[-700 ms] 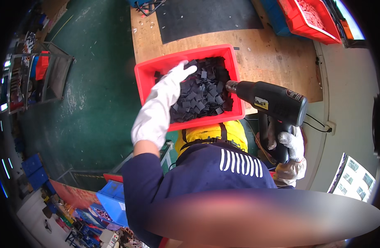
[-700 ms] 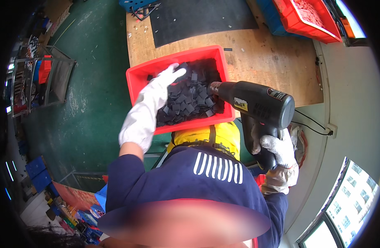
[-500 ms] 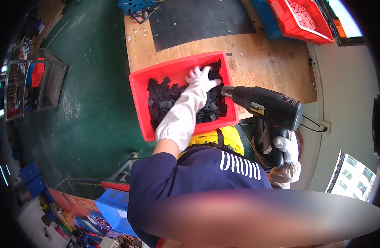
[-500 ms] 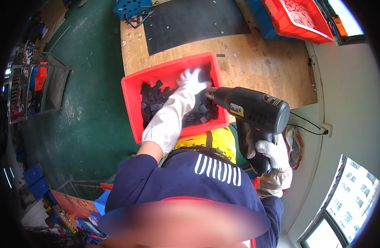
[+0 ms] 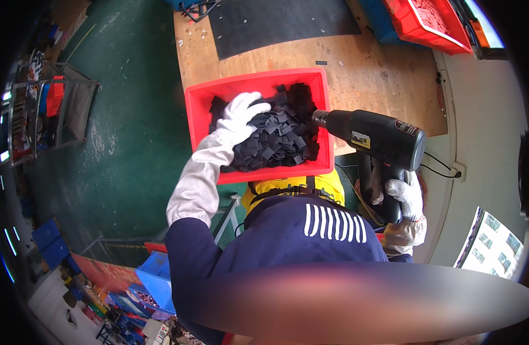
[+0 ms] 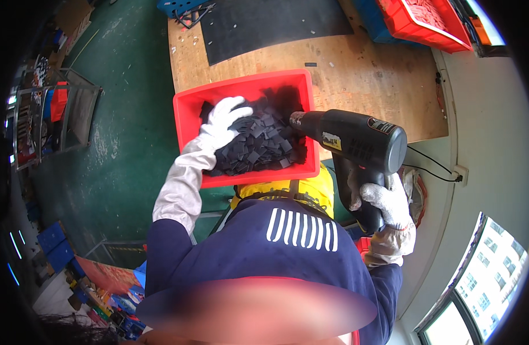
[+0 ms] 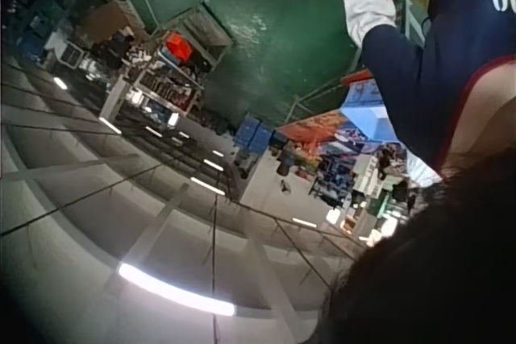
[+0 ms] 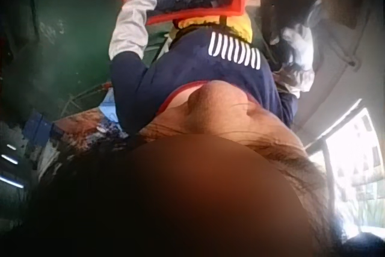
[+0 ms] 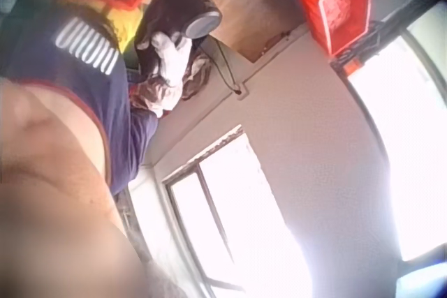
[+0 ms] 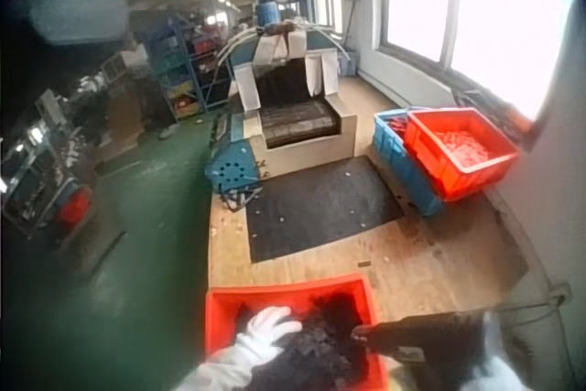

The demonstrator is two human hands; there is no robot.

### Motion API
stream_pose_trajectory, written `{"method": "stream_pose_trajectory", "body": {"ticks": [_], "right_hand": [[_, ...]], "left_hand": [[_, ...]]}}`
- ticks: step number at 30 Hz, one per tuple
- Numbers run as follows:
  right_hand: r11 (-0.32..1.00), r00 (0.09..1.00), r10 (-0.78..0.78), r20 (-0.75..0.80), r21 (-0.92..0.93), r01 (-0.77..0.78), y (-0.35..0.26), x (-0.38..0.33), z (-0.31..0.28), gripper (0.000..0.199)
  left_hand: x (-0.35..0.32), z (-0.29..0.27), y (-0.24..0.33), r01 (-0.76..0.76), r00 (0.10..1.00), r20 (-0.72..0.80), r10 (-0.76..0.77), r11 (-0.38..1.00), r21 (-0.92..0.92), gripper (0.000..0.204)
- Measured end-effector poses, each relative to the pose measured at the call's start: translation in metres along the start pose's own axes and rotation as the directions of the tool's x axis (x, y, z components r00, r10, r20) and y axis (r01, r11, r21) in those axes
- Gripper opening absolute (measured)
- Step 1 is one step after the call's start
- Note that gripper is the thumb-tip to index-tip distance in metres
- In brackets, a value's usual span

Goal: The person uses a heat gun to warm black plastic chunks in a red bin while stirring them with a gloved hand. After heating, they carry the bin across the workshop floor to another workstation.

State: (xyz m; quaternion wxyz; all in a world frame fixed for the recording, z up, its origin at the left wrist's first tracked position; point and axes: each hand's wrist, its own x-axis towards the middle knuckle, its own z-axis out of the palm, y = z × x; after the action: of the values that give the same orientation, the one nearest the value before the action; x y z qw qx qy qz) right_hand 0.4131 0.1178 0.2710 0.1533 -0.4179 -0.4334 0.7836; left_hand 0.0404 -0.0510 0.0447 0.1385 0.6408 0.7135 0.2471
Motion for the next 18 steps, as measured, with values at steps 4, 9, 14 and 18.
{"method": "stream_pose_trajectory", "body": {"ticks": [4, 9, 14, 18], "right_hand": [[0.996, 0.992, 0.082, 0.101, 0.027, -0.085, -0.006, 0.000, -0.003, 0.076], [0.998, 0.996, 0.055, 0.077, 0.017, -0.056, -0.006, 0.001, 0.002, 0.078], [1.000, 1.000, -0.003, 0.026, -0.031, 0.004, -0.003, 0.002, 0.010, 0.081], [0.999, 1.000, -0.028, -0.004, -0.034, 0.028, -0.001, -0.001, 0.016, 0.080]], "left_hand": [[-0.040, -0.031, -0.016, 0.289, 0.941, 0.079, -0.330, 0.901, 0.324, 0.076], [-0.056, -0.040, -0.001, 0.281, 0.911, 0.196, -0.362, 0.895, 0.347, 0.084], [-0.049, 0.000, 0.052, -0.239, 0.754, 0.657, -0.001, 0.931, 0.276, 0.096], [-0.014, 0.057, 0.049, -0.302, 0.668, 0.739, -0.087, 0.876, 0.376, 0.077]]}}
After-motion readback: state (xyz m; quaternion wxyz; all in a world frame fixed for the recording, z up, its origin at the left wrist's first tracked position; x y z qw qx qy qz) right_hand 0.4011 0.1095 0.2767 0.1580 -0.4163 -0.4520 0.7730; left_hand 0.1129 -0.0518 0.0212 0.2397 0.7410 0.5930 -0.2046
